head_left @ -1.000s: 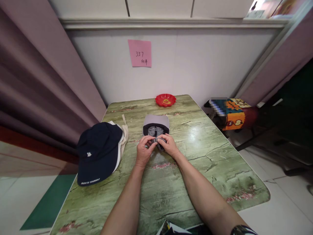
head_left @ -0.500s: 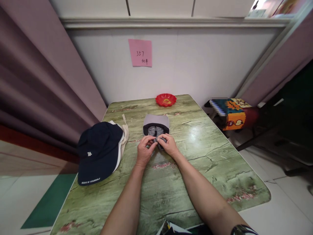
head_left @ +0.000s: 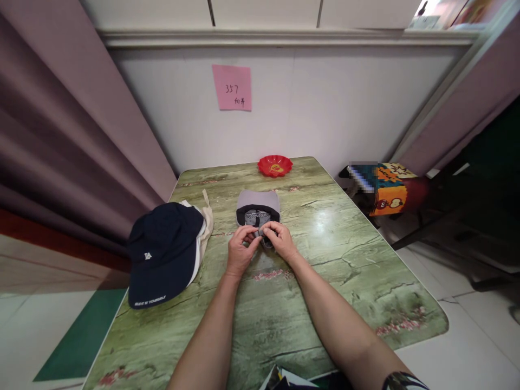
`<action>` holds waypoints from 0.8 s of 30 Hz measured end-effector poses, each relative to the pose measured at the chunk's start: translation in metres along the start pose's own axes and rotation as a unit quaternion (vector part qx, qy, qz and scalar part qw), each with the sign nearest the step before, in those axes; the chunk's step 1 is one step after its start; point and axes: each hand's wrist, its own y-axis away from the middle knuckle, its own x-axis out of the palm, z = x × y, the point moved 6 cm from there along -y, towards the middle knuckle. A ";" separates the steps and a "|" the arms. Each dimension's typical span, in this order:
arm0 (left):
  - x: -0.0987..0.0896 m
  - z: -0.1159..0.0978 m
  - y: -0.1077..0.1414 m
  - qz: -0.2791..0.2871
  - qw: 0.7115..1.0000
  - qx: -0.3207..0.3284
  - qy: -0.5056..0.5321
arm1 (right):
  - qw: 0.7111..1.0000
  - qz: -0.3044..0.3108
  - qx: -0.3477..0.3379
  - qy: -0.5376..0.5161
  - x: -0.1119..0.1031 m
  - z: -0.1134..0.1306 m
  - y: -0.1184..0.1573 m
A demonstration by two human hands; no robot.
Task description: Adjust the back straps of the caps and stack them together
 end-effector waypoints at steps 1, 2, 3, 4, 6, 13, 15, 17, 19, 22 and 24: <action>0.000 0.000 0.000 -0.001 1.000 0.000 -0.001 | 1.000 -0.009 0.002 -0.005 -0.001 0.000 0.000; 0.000 -0.001 0.000 -0.001 1.000 0.000 -0.002 | 1.000 -0.013 0.003 -0.007 -0.001 0.000 0.000; 0.000 -0.001 0.000 -0.001 1.000 0.001 -0.004 | 1.000 -0.012 0.001 -0.005 0.000 0.001 0.000; 0.000 -0.001 0.000 -0.001 1.000 0.001 -0.007 | 1.000 -0.009 -0.004 0.001 0.000 0.001 0.000; 0.000 -0.002 0.000 -0.001 1.000 0.003 -0.011 | 1.000 -0.004 -0.013 0.013 0.001 0.003 -0.001; -0.001 -0.002 0.000 -0.013 1.000 0.009 -0.012 | 0.999 -0.003 -0.017 0.038 0.002 0.005 0.000; -0.002 -0.001 0.000 -0.017 1.000 0.008 -0.008 | 0.999 0.013 -0.018 0.050 0.004 0.004 -0.001; -0.001 -0.001 0.000 -0.012 1.000 0.008 -0.005 | 0.998 0.029 -0.015 0.056 0.006 0.001 -0.001; 0.000 0.000 0.000 -0.005 1.000 0.010 -0.003 | 0.998 0.039 -0.008 0.058 0.006 -0.002 -0.001; 0.001 0.000 0.000 0.002 1.000 0.011 0.000 | 0.997 0.051 0.000 0.058 0.008 -0.007 -0.002; 0.001 0.000 0.000 0.005 1.000 0.009 0.001 | 0.996 0.060 0.001 0.060 0.008 -0.008 -0.001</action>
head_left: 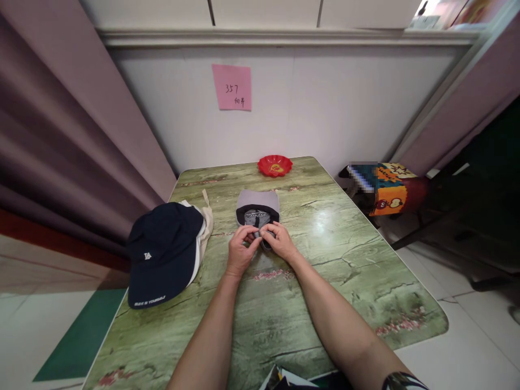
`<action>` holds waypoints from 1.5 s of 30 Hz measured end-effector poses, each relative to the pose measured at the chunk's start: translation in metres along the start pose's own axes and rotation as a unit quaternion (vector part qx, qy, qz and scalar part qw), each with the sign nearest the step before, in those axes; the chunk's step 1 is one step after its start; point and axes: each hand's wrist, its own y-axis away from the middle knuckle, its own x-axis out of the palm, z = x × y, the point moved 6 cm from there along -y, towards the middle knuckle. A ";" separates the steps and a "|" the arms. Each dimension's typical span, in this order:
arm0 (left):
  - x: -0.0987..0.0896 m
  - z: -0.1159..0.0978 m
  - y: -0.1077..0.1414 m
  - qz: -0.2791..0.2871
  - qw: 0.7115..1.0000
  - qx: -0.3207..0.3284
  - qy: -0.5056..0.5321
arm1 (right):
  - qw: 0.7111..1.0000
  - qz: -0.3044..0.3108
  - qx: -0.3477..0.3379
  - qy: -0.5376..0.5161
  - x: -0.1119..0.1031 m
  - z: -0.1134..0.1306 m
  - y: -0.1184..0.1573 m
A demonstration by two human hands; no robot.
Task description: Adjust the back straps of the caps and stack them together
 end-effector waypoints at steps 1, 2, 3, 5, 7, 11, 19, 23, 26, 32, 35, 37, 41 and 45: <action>0.000 0.000 0.000 0.001 1.000 -0.001 0.000 | 1.000 0.003 -0.002 0.001 0.000 0.001 0.000; 0.000 0.000 0.000 0.002 1.000 -0.001 -0.002 | 1.000 0.003 -0.004 0.002 0.000 0.002 0.001; 0.000 0.000 0.000 0.001 1.000 -0.002 -0.004 | 1.000 0.000 -0.008 0.004 -0.001 0.004 0.001; -0.001 0.000 0.000 -0.004 1.000 -0.003 -0.015 | 1.000 -0.016 -0.016 0.006 -0.003 0.010 0.002; -0.002 0.000 0.000 -0.011 0.999 -0.007 -0.029 | 0.999 -0.034 -0.020 0.001 -0.006 0.016 0.003; -0.001 0.005 0.000 -0.015 0.999 -0.036 0.002 | 0.999 -0.038 -0.029 -0.019 -0.008 0.021 0.004; -0.009 0.015 0.002 -0.062 0.994 -0.089 -0.009 | 0.998 -0.045 -0.046 -0.025 -0.007 0.018 0.003; -0.016 0.019 0.005 -0.115 0.984 -0.124 -0.051 | 0.998 -0.039 -0.045 -0.011 -0.007 0.019 0.002; -0.011 0.025 0.005 -0.078 0.984 -0.154 -0.040 | 0.999 -0.029 -0.041 -0.008 -0.006 0.018 0.002; -0.006 0.037 0.006 -0.046 0.976 -0.210 0.038 | 0.999 -0.013 -0.033 0.001 -0.002 0.012 0.002; -0.005 0.039 0.006 -0.038 0.973 -0.216 0.070 | 0.999 -0.017 -0.030 0.007 -0.001 0.011 0.002; -0.005 0.037 0.005 -0.029 0.978 -0.198 0.067 | 0.999 -0.030 -0.026 0.009 -0.001 0.011 0.001; -0.005 0.031 0.003 -0.016 0.987 -0.152 0.041 | 0.998 -0.054 -0.020 0.006 -0.004 0.011 0.002; -0.006 0.030 0.002 -0.023 0.989 -0.140 0.034 | 0.998 -0.057 -0.027 -0.001 -0.005 0.013 0.003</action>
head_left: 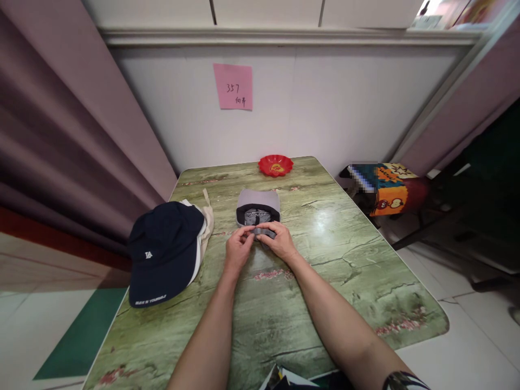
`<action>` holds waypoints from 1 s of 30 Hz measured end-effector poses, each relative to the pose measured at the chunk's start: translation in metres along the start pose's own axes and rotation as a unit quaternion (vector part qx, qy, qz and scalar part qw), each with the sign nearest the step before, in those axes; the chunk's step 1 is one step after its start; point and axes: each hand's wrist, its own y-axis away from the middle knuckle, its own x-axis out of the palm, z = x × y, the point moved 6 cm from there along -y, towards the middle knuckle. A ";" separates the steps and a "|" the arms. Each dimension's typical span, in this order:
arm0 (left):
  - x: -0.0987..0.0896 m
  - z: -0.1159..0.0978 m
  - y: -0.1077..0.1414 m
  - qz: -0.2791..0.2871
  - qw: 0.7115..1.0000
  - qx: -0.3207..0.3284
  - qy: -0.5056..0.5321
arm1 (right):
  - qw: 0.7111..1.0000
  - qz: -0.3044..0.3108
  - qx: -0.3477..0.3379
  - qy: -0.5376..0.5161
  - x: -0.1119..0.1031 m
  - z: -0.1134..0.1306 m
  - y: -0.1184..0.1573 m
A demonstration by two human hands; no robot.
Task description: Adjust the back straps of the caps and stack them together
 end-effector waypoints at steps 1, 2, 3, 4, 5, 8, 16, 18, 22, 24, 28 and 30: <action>0.000 0.000 0.000 -0.004 1.000 -0.001 0.004 | 1.000 0.001 -0.001 -0.001 0.000 0.001 0.000; -0.001 0.001 0.000 -0.008 1.000 -0.004 0.009 | 1.000 0.002 -0.002 0.000 -0.001 0.001 0.000; -0.001 0.001 0.000 -0.010 1.000 -0.010 0.014 | 1.000 0.003 -0.003 0.001 -0.001 0.002 0.000; -0.001 0.002 0.000 -0.010 1.000 -0.017 0.020 | 1.000 0.004 -0.004 0.002 -0.001 0.002 0.000; 0.000 0.003 0.000 -0.008 0.999 -0.026 0.027 | 1.000 0.005 -0.006 0.004 -0.002 0.003 0.000; 0.001 0.005 0.000 0.006 0.997 -0.052 0.059 | 1.000 0.012 -0.009 0.012 -0.001 0.004 -0.001; 0.002 0.006 0.000 -0.005 0.993 -0.066 0.099 | 0.999 0.023 -0.015 0.022 0.000 0.005 -0.001; 0.001 0.006 0.000 -0.018 0.994 -0.064 0.090 | 0.999 0.022 -0.014 0.021 0.000 0.005 -0.001; 0.000 0.007 0.000 -0.035 0.995 -0.060 0.077 | 1.000 0.016 -0.008 0.019 0.000 0.005 -0.001; -0.001 0.006 0.000 -0.043 0.996 -0.054 0.064 | 1.000 0.009 -0.009 0.016 -0.001 0.005 -0.001; -0.005 -0.005 0.002 -0.065 0.998 -0.018 0.000 | 1.000 0.000 -0.008 0.009 -0.001 0.004 -0.001; -0.007 -0.015 0.004 -0.076 0.996 0.023 -0.051 | 1.000 0.002 0.003 0.004 0.000 0.002 -0.001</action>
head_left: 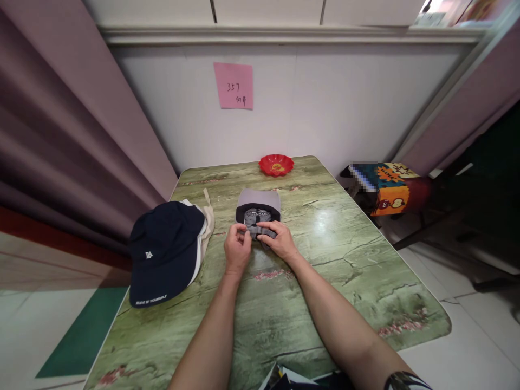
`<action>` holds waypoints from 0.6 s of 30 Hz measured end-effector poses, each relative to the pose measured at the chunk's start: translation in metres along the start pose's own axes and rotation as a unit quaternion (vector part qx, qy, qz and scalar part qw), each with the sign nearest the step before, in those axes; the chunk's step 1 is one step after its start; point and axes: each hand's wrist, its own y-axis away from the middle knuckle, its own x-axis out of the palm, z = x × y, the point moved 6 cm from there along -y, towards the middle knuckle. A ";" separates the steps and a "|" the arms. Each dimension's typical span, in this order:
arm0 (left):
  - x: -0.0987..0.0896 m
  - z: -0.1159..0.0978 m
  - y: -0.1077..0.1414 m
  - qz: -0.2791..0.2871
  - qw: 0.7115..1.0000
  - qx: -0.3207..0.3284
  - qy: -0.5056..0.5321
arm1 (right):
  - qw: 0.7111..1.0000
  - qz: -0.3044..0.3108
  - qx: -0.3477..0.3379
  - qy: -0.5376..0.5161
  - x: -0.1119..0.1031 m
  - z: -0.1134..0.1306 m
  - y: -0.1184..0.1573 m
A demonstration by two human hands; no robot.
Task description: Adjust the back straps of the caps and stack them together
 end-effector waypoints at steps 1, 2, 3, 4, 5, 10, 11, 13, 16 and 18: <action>-0.001 -0.005 0.001 0.003 0.999 0.025 -0.022 | 1.000 0.005 0.005 -0.002 0.001 -0.001 0.000; 0.000 -0.010 0.002 0.014 0.998 0.049 -0.040 | 1.000 0.011 0.009 -0.004 0.001 -0.001 0.000; 0.002 -0.014 0.003 0.033 0.996 0.070 -0.051 | 1.000 0.018 0.010 -0.005 0.002 -0.001 0.000; 0.004 -0.016 0.004 0.055 0.993 0.084 -0.055 | 1.000 0.023 0.009 -0.007 0.002 0.000 0.000; 0.006 -0.016 0.004 0.073 0.992 0.091 -0.055 | 1.000 0.026 0.007 -0.008 0.002 0.001 0.000; 0.001 -0.012 0.000 0.083 0.993 0.071 -0.049 | 1.000 -0.008 0.012 0.000 -0.003 0.003 0.001; -0.001 -0.012 -0.001 0.080 0.993 0.067 -0.046 | 1.000 -0.017 0.013 0.006 -0.004 0.002 0.001; -0.006 -0.013 -0.004 0.074 0.995 0.061 -0.039 | 0.999 -0.030 0.017 0.024 -0.005 0.000 0.002; -0.010 -0.010 -0.007 0.059 0.997 0.049 -0.023 | 0.997 -0.048 0.034 0.050 -0.006 -0.005 0.002; -0.009 -0.004 -0.007 0.071 0.997 0.022 0.014 | 0.996 -0.057 0.044 0.055 -0.007 -0.007 0.003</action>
